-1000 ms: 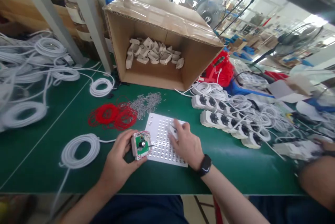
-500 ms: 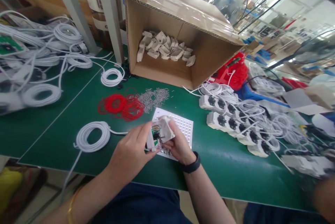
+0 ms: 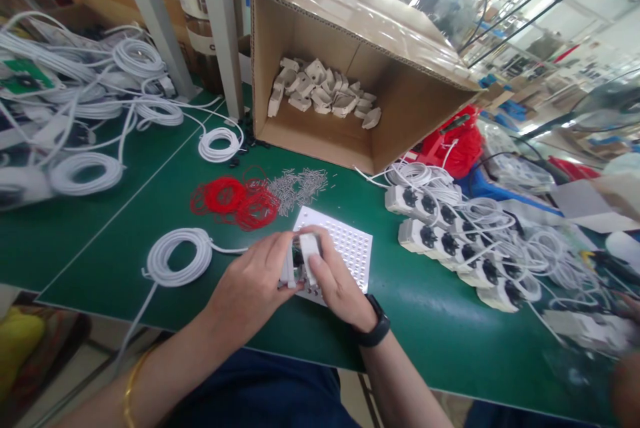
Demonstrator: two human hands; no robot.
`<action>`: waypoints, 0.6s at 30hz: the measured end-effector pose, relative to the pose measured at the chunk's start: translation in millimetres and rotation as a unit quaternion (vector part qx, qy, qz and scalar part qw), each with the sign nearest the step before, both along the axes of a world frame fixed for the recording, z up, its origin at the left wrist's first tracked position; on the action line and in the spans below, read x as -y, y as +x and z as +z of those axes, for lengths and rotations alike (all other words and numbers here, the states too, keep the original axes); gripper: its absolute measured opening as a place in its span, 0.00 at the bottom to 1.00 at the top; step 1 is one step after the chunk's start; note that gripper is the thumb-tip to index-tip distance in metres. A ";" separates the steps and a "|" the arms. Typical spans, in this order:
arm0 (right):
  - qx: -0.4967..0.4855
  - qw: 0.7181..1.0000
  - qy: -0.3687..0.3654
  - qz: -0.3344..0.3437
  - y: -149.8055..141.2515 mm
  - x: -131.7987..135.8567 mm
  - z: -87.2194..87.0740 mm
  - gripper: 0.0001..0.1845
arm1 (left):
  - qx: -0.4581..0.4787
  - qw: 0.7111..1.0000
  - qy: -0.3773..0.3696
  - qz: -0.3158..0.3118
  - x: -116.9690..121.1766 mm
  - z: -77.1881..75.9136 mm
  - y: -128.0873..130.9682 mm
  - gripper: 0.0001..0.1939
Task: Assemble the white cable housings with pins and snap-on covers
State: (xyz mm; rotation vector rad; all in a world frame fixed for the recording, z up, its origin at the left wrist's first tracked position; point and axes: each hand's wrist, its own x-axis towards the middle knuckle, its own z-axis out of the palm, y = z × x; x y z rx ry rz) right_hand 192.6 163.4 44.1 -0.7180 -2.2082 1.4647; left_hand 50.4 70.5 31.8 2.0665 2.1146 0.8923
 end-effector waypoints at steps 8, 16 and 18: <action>0.107 0.990 0.089 -0.036 -12.6 13.7 0.5 0.22 | 0.067 0.997 0.005 0.028 0.9 -1.4 -1.1 0.30; -0.024 0.982 -0.160 -0.098 -16.0 16.6 -9.2 0.28 | 0.381 0.923 -0.023 0.057 2.5 -22.1 -9.9 0.30; -0.058 0.956 -0.271 -0.094 -17.5 18.9 -16.3 0.23 | 0.462 0.885 -0.006 0.052 2.4 -26.0 -14.2 0.36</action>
